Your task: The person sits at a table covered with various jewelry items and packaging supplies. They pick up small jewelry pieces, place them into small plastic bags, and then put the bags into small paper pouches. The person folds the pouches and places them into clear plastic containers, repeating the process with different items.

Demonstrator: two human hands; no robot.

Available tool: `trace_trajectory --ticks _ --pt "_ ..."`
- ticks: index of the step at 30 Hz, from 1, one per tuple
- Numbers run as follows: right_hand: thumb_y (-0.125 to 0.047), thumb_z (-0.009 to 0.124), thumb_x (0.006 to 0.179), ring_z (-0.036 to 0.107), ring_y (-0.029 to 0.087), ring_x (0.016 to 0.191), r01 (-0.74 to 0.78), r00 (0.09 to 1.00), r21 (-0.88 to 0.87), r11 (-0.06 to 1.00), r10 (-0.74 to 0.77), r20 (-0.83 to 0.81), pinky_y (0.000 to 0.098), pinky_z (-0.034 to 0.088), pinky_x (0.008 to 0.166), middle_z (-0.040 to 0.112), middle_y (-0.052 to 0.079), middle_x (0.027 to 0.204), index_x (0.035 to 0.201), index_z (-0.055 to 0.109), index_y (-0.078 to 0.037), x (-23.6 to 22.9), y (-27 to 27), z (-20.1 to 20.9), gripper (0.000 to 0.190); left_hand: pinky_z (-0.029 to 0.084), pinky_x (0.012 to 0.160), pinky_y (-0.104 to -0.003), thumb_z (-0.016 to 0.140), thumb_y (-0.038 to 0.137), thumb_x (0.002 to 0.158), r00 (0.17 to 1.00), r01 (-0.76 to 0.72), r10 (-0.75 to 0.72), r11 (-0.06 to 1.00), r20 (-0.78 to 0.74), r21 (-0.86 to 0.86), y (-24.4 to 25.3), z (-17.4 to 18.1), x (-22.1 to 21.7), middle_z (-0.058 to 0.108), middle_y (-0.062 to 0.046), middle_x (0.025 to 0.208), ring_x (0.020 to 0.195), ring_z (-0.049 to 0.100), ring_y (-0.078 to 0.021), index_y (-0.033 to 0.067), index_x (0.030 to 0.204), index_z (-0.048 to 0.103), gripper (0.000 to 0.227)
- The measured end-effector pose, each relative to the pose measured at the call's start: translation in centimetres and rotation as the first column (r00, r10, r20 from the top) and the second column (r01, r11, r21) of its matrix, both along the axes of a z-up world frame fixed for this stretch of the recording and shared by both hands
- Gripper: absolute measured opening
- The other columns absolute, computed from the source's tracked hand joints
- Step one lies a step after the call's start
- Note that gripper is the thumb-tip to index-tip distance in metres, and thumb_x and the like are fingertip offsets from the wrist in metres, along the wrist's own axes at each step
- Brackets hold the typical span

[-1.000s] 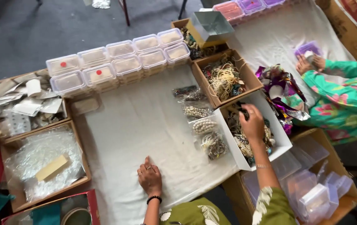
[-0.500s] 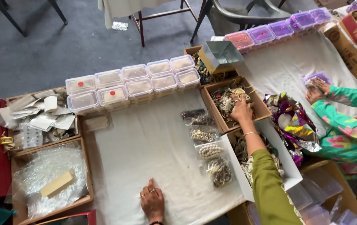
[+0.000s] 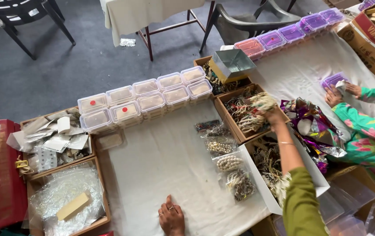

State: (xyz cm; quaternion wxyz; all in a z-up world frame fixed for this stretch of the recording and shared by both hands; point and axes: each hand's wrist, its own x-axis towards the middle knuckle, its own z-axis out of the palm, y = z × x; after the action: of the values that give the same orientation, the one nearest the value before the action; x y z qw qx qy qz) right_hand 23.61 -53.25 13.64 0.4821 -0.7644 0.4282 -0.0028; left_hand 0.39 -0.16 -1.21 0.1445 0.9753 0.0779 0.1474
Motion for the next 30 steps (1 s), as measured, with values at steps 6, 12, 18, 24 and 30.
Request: trace_trajectory --ticks 6,12,18,24,30 --pt "-0.054 0.084 0.087 0.046 0.032 0.130 -0.232 0.965 -0.173 0.957 0.204 -0.165 0.0465 0.045 0.093 0.045 0.023 0.153 0.163 0.026 -0.010 1.0 -7.7 -6.0 0.105 0.058 0.078 -0.038 0.064 0.018 0.087 0.997 0.008 -0.009 1.000 -0.071 -0.016 0.0 1.7 -0.6 0.061 -0.005 0.098 0.095 0.064 -0.0262 0.0212 0.130 0.061 0.043" --pt "-0.019 0.068 0.087 0.068 0.027 0.124 -0.427 0.898 -0.612 0.666 0.232 -0.374 0.0440 0.061 0.096 0.065 0.010 0.146 0.140 0.066 -0.037 5.5 1.0 1.2 0.056 0.058 0.078 -0.037 0.063 0.018 0.089 0.991 0.016 -0.019 0.999 -0.134 -0.028 0.3 2.5 0.0 0.062 -0.005 0.100 0.095 0.064 -0.0252 0.0203 0.132 0.059 0.044" --pt "-0.025 0.081 0.079 0.028 0.031 0.151 -0.655 0.733 -0.693 0.301 0.477 -0.485 0.0615 0.031 0.114 0.045 0.002 0.157 0.110 0.079 -0.035 7.3 13.0 3.1 0.032 0.057 0.075 -0.037 0.062 0.019 0.090 0.988 0.008 -0.013 0.999 -0.155 -0.036 0.2 1.9 -0.1 0.062 -0.005 0.100 0.094 0.065 -0.0248 0.0203 0.132 0.059 0.043" --pt "-0.021 0.082 0.082 0.025 0.033 0.152 -0.553 0.808 -0.800 0.232 0.385 -0.447 0.0524 0.032 0.120 0.049 0.005 0.156 0.082 0.084 -0.020 6.2 11.4 2.7 0.002 0.057 0.074 -0.038 0.062 0.019 0.090 0.990 0.012 -0.017 0.999 -0.142 -0.039 0.5 2.7 0.0 0.062 -0.005 0.100 0.093 0.065 -0.0246 0.0204 0.131 0.060 0.041" --pt "-0.018 0.080 0.087 0.070 0.015 0.108 -0.312 0.904 -0.138 0.940 0.338 0.260 0.0360 0.045 0.109 0.076 0.004 0.113 0.101 0.078 -0.013 6.5 2.5 11.1 0.015 0.056 0.079 -0.039 0.063 0.020 0.089 0.993 0.009 -0.016 0.998 -0.115 -0.059 0.5 3.4 -0.1 0.063 -0.006 0.101 0.096 0.065 -0.0268 0.0195 0.129 0.061 0.040"
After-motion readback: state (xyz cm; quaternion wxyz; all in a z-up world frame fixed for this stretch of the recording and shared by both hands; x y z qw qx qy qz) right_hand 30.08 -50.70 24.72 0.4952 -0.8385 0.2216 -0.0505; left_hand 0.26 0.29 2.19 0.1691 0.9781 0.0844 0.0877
